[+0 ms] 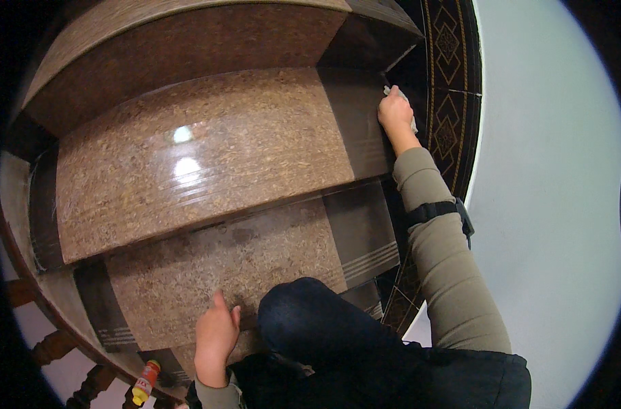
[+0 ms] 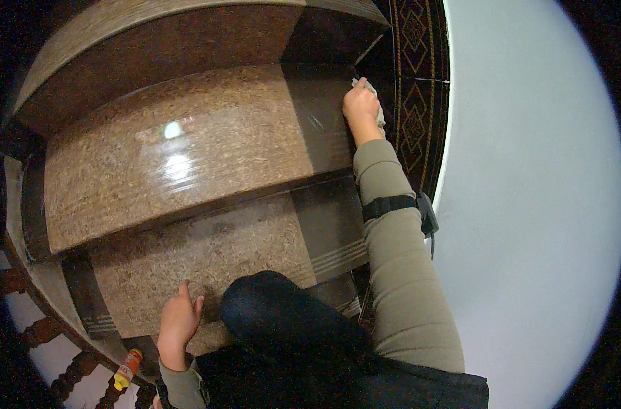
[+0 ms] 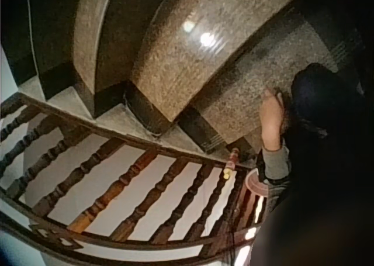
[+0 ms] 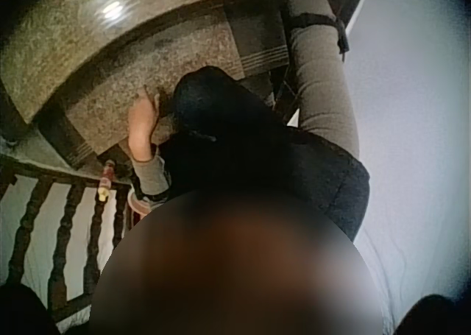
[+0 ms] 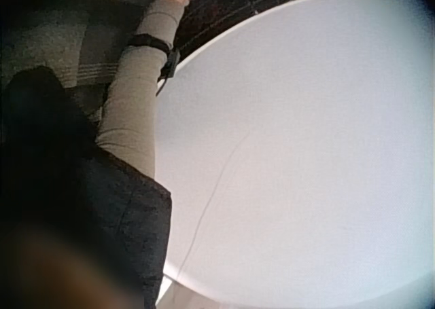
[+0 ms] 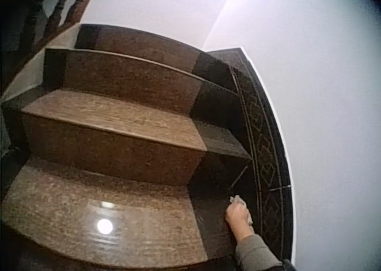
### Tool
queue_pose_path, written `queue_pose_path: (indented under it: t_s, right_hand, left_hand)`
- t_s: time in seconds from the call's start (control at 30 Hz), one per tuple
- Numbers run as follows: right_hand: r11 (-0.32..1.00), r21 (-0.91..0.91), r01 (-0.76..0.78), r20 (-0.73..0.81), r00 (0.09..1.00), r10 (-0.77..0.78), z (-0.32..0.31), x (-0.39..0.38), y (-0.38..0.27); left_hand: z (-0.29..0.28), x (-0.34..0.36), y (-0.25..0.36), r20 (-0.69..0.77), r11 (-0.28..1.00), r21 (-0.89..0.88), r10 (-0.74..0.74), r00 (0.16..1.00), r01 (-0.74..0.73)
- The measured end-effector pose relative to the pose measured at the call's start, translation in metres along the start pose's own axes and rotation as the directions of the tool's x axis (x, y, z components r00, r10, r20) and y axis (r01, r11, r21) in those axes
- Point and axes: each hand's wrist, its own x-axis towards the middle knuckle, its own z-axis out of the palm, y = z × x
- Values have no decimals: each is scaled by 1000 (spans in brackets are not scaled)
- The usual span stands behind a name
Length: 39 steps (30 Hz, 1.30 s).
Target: The person wipes the risers and treads of a curved marble staircase with a cloth, repeatedly dipping the cloth into a pink bucket of soapy water and wringing it out. A yellow-capped bottle sits on a step nearby.
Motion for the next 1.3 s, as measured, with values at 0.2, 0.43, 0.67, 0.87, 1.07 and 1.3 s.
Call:
queue_pose_path:
  t_s: [0.2,0.43,0.67,0.87,1.07,1.3]
  right_hand:
    - [999,16,-43,0,999,43,-2,-2,-1]
    - [1000,5,-26,-5,1000,26,1,1,0]
    - [999,8,-39,-2,999,39,1,0,0]
    - [999,27,-47,9,999,47,-5,-4,-4]
    - [997,47,-62,13,998,61,0,0,-1]
    - [994,66,85,-91,993,-79,7,-11,10]
  left_hand:
    - [-2,-1,1,23,1000,-3,-30,999,30]
    - [-1,0,0,18,1000,-13,-24,1000,24]
    - [-1,0,0,31,999,-3,-33,999,33]
    - [0,0,-1,25,999,-10,-38,999,38]
    - [0,-1,0,21,1000,-4,-31,999,31]
    - [-2,-3,-4,29,1000,4,-30,999,30]
